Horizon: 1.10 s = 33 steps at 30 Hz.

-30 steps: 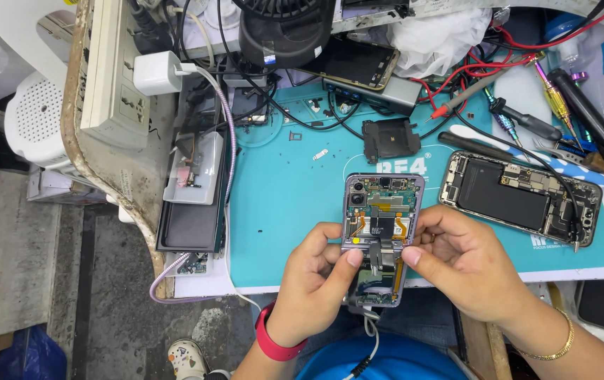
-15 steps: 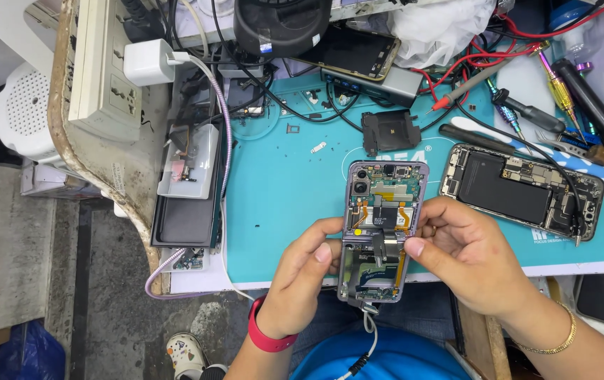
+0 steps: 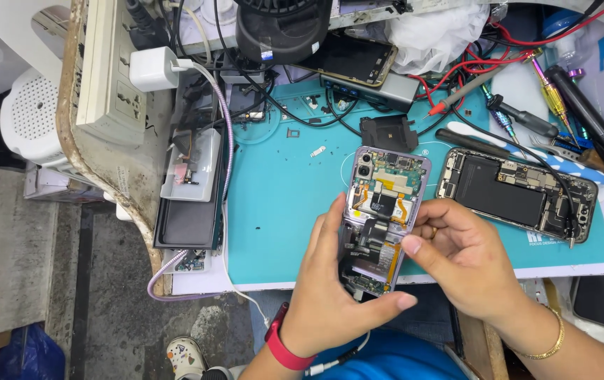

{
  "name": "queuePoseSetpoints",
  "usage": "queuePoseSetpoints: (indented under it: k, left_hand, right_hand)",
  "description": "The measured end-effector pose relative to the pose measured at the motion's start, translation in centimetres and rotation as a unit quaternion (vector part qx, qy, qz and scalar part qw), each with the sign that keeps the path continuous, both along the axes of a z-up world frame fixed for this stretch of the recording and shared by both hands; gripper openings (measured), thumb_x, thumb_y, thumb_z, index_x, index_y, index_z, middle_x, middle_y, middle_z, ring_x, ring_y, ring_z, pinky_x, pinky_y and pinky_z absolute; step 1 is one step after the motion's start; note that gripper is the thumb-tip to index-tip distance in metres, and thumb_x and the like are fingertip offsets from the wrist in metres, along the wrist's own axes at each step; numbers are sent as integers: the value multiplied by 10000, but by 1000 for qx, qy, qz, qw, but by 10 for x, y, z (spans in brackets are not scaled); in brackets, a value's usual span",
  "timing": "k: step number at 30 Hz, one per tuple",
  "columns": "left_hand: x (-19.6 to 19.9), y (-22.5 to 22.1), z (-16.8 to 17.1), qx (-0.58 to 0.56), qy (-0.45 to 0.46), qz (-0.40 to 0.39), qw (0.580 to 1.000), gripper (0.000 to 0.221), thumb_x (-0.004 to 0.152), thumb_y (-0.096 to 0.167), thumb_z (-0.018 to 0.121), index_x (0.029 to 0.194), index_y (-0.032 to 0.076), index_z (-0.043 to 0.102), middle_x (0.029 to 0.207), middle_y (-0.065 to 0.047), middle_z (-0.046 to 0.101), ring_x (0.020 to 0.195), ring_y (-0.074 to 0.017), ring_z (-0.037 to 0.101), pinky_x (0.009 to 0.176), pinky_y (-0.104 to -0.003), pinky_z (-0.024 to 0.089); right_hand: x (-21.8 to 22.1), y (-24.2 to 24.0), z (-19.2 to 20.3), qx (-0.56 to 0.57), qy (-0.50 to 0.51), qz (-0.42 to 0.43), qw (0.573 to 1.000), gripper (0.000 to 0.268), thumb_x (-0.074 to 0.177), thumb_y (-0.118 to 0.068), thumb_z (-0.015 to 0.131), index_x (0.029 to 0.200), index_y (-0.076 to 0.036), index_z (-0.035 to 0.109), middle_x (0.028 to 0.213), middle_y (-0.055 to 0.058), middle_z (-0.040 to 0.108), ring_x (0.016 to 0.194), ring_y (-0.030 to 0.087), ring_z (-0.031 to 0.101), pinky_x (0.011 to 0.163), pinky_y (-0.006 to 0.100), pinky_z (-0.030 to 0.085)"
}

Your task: Repairing and testing a foldable mobile phone by connecting cables and checking internal components.

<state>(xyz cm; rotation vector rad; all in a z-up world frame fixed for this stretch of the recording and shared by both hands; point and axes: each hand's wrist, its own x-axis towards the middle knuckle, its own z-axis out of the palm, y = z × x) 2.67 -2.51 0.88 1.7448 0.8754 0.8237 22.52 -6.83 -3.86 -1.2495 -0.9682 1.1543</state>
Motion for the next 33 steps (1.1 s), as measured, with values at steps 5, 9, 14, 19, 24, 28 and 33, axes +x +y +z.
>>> queuePoseSetpoints:
  k: [5, 9, 14, 19, 24, 28, 33]
  left_hand:
    - [9, -2, 2, 26, 39, 62, 997, 1093, 703, 371, 836, 1546, 0, 247, 1455, -182, 497, 1374, -307, 510, 1131, -425, 442]
    - [-3, 3, -3, -25, -44, 70, 996, 966, 739, 400, 778, 1499, 4, 334, 1434, -150, 580, 1268, -248, 630, 1086, -358, 490]
    - [-31, 18, -50, -367, -496, -89, 782, 1015, 811, 380, 783, 1578, -61, 284, 1583, -362, 366, 806, -161, 557, 584, -236, 392]
    - [-43, 21, -71, -429, -605, -129, 658, 1064, 816, 479, 704, 1622, -12, 211, 1647, -245, 295, 811, -157, 521, 633, -247, 439]
    - [-48, 20, -81, -418, -625, -147, 643, 1107, 802, 546, 731, 1627, -8, 243, 1629, -252, 352, 824, -196, 580, 671, -292, 479]
    - [-47, 19, -85, -409, -614, -148, 659, 1127, 796, 574, 707, 1645, 18, 217, 1645, -253, 335, 831, -193, 581, 687, -284, 458]
    - [-43, 17, -76, -391, -583, -133, 699, 1130, 782, 571, 703, 1648, 43, 204, 1685, -232, 268, 838, -181, 561, 685, -282, 450]
  right_hand:
    - [5, -4, 1, 43, -32, 54, 997, 383, 904, -142, 674, 1245, 31, 647, 1113, 138, 769, 991, 210, 750, 935, 333, 616]
    - [9, -4, 6, 50, -7, 88, 995, 464, 911, -320, 667, 1225, 21, 668, 1019, 133, 780, 891, 214, 754, 857, 340, 622]
    - [10, 2, 7, -4, 29, 70, 997, 396, 929, -193, 582, 1224, 52, 678, 1093, 234, 817, 912, 283, 770, 813, 401, 637]
    - [9, -1, 1, -36, 14, 64, 997, 356, 917, -158, 592, 1188, 40, 710, 1066, 226, 846, 894, 283, 789, 783, 401, 635]
    - [8, -1, 2, -38, 10, 65, 997, 368, 923, -166, 579, 1188, 53, 713, 1040, 228, 836, 900, 285, 774, 791, 415, 648]
    - [9, -1, -1, -35, -1, 60, 998, 347, 927, -152, 575, 1170, 53, 714, 1030, 231, 832, 893, 288, 774, 803, 414, 644]
    - [8, -1, 6, -49, -14, 63, 997, 348, 923, -145, 575, 1179, 48, 710, 1035, 222, 843, 917, 293, 806, 830, 412, 667]
